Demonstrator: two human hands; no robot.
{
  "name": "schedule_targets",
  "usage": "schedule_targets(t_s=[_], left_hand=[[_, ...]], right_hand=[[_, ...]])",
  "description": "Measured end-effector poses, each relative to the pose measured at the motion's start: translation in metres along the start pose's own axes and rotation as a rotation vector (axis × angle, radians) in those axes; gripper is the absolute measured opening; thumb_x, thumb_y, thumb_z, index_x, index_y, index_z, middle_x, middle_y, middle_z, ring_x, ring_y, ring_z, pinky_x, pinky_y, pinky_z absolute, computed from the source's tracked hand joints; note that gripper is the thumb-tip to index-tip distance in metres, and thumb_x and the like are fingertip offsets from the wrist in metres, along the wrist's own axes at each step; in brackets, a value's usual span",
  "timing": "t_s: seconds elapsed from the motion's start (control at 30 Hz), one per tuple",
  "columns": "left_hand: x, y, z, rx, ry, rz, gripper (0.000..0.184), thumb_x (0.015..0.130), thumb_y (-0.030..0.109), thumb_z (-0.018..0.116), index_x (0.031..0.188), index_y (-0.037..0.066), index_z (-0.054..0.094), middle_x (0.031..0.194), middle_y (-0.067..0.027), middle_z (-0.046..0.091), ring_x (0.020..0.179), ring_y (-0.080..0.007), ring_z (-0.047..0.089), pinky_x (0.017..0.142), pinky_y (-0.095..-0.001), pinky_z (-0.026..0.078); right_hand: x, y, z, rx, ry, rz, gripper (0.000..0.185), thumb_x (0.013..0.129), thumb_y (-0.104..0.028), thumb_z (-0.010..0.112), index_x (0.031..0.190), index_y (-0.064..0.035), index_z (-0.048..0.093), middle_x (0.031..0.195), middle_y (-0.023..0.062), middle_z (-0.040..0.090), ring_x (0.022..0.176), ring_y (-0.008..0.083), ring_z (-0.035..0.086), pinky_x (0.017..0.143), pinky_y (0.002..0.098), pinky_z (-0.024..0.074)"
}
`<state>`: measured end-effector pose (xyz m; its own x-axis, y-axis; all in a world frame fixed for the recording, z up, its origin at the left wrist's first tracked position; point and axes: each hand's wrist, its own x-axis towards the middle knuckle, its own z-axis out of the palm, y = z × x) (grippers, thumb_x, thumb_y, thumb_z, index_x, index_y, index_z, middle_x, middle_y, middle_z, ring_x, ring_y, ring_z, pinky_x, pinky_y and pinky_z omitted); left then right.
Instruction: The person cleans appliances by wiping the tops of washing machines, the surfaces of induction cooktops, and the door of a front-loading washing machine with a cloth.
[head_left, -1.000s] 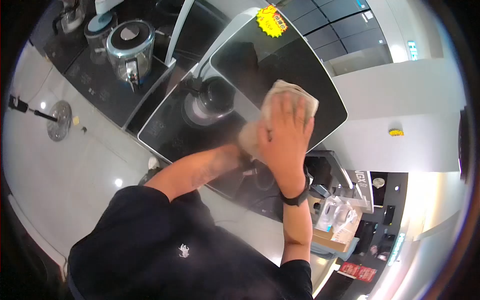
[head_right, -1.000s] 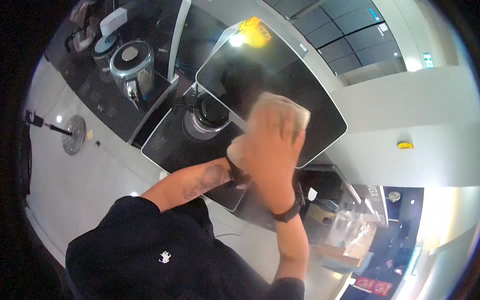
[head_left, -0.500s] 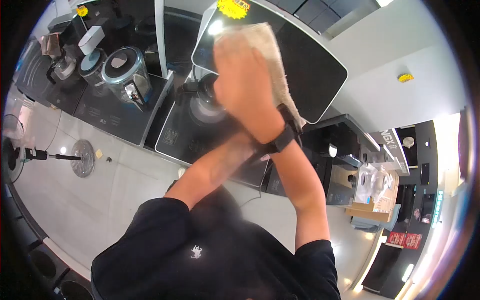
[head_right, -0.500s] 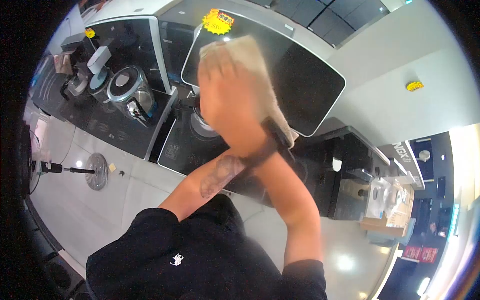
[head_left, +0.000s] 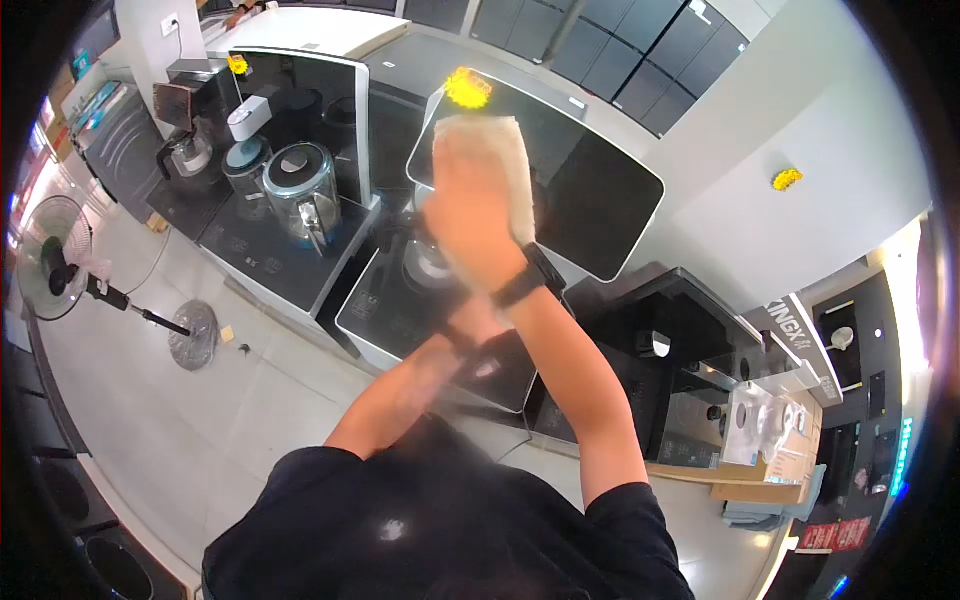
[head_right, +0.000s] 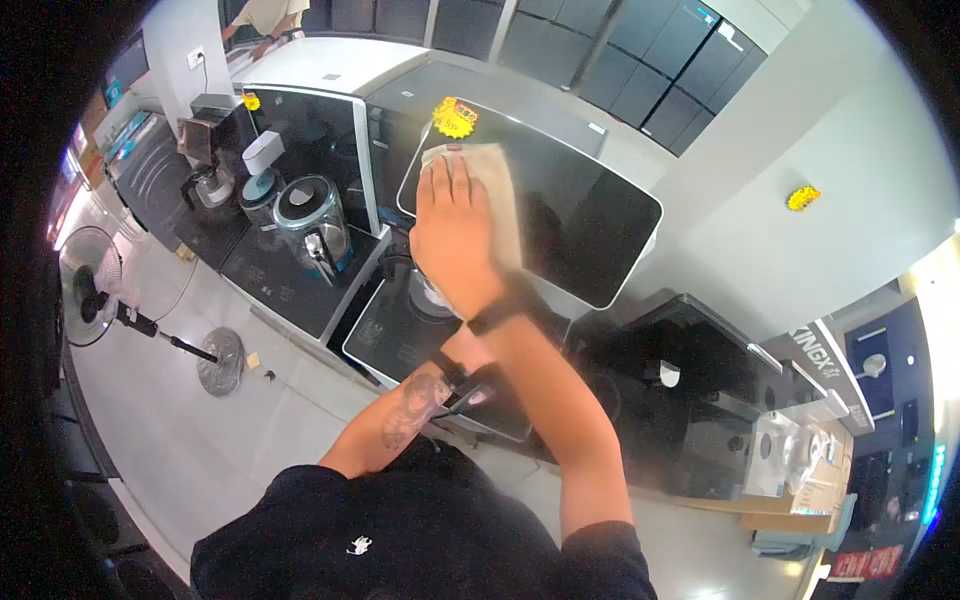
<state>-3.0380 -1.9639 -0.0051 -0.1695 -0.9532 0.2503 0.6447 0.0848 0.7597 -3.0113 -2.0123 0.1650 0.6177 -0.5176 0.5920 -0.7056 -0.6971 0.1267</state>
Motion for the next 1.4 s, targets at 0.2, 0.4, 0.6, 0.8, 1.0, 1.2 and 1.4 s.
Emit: schedule_targets(t_s=[0.2,0.4,0.6,0.8,1.0,1.2,1.4], left_hand=[[-0.039,0.066,0.017,-0.881,0.016,0.028,0.047,0.105,0.039,0.040,0.140,0.009,0.049,0.142,-0.0139,0.054,0.129,-0.0317,0.054,0.109,-0.0492,0.044],[-0.064,0.042,-0.035,-0.875,0.220,0.059,0.047,0.105,0.039,0.043,0.141,0.011,0.049,0.138,-0.0119,0.058,0.125,-0.0304,0.058,0.109,-0.0478,0.044],[-0.133,0.094,-0.016,-0.002,0.266,0.087,0.054,0.096,0.029,0.065,0.143,0.009,0.049,0.141,-0.0093,0.057,0.127,-0.0205,0.056,0.109,-0.0387,0.044],[-0.182,0.094,-0.099,0.008,0.283,-0.527,0.051,0.094,0.032,0.068,0.134,0.003,0.056,0.121,-0.0065,0.066,0.110,-0.0145,0.063,0.094,-0.0293,0.051],[-0.249,0.073,-0.166,0.431,0.228,-0.487,0.037,0.095,0.031,0.063,0.119,0.003,0.067,0.118,-0.0080,0.065,0.106,-0.0171,0.061,0.092,-0.0308,0.048],[-0.289,0.155,-0.197,0.158,0.360,-0.555,0.055,0.096,0.035,0.066,0.137,0.002,0.051,0.123,-0.0098,0.060,0.112,-0.0172,0.055,0.099,-0.0308,0.044],[-0.344,0.209,-0.251,0.544,0.333,-0.446,0.059,0.090,0.029,0.073,0.139,0.005,0.050,0.126,-0.0108,0.059,0.115,-0.0172,0.055,0.098,-0.0315,0.046]], right_hand=[[0.022,-0.015,0.026,-0.044,0.143,-0.014,0.068,0.077,-0.031,0.068,0.135,0.0022,0.054,0.140,0.0161,0.052,0.133,0.0319,0.043,0.099,0.0455,0.0382],[0.014,-0.005,0.013,0.114,0.137,-0.064,0.046,0.077,-0.018,0.063,0.121,-0.0034,0.058,0.124,0.0170,0.057,0.120,0.0353,0.051,0.104,0.0503,0.0382],[-0.053,-0.013,0.001,0.101,0.090,0.062,0.041,0.074,-0.007,0.065,0.114,-0.0077,0.063,0.117,0.0134,0.059,0.111,0.0355,0.054,0.095,0.0454,0.0444],[-0.157,-0.059,0.013,0.293,-0.085,0.323,0.040,0.078,-0.005,0.057,0.118,-0.0090,0.062,0.113,0.0161,0.057,0.108,0.0402,0.054,0.095,0.0491,0.0461],[-0.245,-0.114,0.108,0.182,-0.304,0.478,0.041,0.081,-0.007,0.056,0.121,-0.0128,0.063,0.116,0.0180,0.057,0.108,0.0405,0.055,0.096,0.0492,0.0462],[-0.204,-0.174,0.124,0.264,-0.317,0.472,0.031,0.086,-0.011,0.058,0.113,-0.0132,0.071,0.113,0.0180,0.058,0.103,0.0375,0.058,0.089,0.0465,0.0489],[-0.135,-0.247,0.149,0.412,-0.319,0.437,0.028,0.086,-0.008,0.058,0.111,-0.0106,0.070,0.110,0.0167,0.060,0.100,0.0364,0.060,0.089,0.0437,0.0492]])
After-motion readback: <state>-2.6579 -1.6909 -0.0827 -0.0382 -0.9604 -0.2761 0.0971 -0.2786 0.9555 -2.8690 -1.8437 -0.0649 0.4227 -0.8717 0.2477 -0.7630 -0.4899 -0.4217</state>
